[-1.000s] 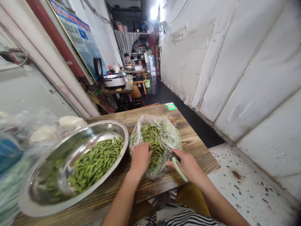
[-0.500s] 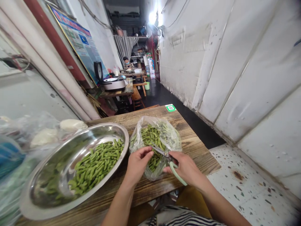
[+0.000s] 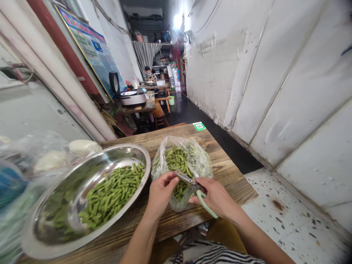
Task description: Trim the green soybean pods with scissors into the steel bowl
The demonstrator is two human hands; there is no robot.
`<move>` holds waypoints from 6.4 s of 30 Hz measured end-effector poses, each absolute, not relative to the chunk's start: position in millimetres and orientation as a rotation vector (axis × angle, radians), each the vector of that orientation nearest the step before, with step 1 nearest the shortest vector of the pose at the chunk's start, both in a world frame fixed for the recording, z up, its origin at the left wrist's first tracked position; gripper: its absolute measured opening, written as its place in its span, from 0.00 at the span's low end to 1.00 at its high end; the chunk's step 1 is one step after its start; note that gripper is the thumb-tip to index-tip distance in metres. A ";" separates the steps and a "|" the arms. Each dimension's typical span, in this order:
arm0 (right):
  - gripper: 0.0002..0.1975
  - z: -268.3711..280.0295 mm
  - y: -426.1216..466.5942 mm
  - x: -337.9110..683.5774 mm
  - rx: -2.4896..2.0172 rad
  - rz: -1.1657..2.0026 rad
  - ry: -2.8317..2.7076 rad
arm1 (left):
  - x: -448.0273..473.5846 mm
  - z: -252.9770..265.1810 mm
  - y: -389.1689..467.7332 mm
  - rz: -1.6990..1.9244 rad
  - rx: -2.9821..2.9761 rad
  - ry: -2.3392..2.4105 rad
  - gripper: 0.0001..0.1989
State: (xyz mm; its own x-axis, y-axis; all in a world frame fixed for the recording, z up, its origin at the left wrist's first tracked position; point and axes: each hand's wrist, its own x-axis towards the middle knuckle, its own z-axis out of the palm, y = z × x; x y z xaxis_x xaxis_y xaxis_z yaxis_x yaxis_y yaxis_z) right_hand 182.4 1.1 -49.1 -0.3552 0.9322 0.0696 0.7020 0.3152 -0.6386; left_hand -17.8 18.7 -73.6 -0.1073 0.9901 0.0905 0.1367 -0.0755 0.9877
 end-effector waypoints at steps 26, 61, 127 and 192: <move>0.25 -47.6 1.6 183.8 -1.403 0.891 -2.077 | -8.2 -66.2 14.8 1.506 0.619 0.986 0.16; 0.19 -53.2 8.4 189.9 -1.563 0.730 -2.085 | -26.9 -67.2 35.8 1.220 2.273 1.876 0.08; 0.17 -59.4 5.5 184.5 -1.444 0.876 -2.091 | -17.3 -67.3 22.7 1.412 0.828 1.117 0.18; 0.17 -47.9 0.2 184.0 -1.647 0.609 -2.174 | -18.6 -78.0 33.4 1.263 1.731 1.710 0.09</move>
State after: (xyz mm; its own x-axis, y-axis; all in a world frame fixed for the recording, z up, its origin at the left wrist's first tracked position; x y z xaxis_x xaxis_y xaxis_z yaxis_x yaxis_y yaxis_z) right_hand 184.0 0.2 -47.9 -0.2664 0.9637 0.0159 0.8154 0.2342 -0.5294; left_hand -18.6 33.4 -78.0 -0.1552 0.9361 0.3155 0.5769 -0.1734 0.7982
